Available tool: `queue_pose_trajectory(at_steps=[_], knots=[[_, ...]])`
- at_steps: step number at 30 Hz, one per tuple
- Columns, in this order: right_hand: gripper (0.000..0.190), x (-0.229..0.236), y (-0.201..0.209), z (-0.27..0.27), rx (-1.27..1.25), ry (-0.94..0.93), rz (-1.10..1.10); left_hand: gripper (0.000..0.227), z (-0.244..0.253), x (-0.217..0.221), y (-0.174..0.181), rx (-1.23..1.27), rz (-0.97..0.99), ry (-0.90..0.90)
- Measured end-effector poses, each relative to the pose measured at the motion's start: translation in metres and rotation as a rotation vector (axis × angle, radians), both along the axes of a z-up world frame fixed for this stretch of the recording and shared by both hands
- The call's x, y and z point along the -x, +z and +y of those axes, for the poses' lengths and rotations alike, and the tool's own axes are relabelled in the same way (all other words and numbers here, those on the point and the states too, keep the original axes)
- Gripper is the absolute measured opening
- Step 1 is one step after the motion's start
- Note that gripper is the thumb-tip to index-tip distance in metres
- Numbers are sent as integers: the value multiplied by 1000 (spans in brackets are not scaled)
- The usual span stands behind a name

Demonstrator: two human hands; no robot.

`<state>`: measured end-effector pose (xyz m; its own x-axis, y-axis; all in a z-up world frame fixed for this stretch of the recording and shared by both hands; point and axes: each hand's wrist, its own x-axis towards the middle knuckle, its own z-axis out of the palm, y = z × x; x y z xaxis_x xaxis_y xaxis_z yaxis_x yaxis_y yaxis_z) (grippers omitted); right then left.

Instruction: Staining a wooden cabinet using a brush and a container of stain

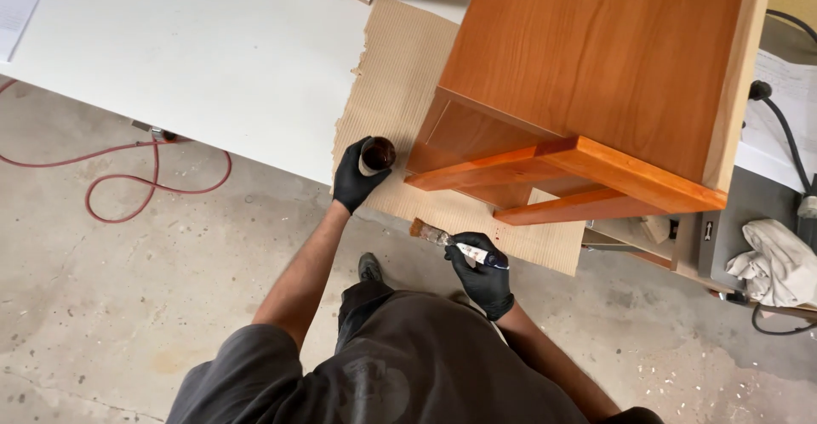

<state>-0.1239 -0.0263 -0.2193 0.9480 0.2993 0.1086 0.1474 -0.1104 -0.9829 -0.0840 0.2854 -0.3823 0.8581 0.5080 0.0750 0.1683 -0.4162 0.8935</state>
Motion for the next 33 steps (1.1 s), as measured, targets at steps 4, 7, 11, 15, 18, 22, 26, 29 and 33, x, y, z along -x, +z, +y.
queue_pose_trajectory(at_steps=[4, 7, 11, 15, 18, 22, 26, 29, 33], knots=[[17, 5, 45, -22, -120, 41, 68, 87, -51, 57, 36, -52, 12, -11], [21, 6, 84, -57, -46, 71, -82, 86, -105, 93, 67, -62, 18, -81], [18, 3, 108, -129, 31, 161, -250, 87, -202, 120, 99, -93, -52, -131], [16, -1, 107, -201, 149, 267, -385, 88, -304, 124, 106, -165, -161, -136], [9, -3, 109, -244, 318, 318, -482, 88, -370, 121, 114, -201, -178, -140], [10, -11, 86, -296, 395, 327, -495, 85, -431, 118, 110, -245, -170, -125], [13, -20, 62, -332, 494, 357, -568, 85, -472, 116, 113, -268, -183, -143], [13, -31, 46, -345, 532, 364, -565, 85, -487, 109, 123, -272, -199, -144], [11, -44, 74, -355, 525, 403, -461, 86, -491, 96, 112, -284, -194, -141]])
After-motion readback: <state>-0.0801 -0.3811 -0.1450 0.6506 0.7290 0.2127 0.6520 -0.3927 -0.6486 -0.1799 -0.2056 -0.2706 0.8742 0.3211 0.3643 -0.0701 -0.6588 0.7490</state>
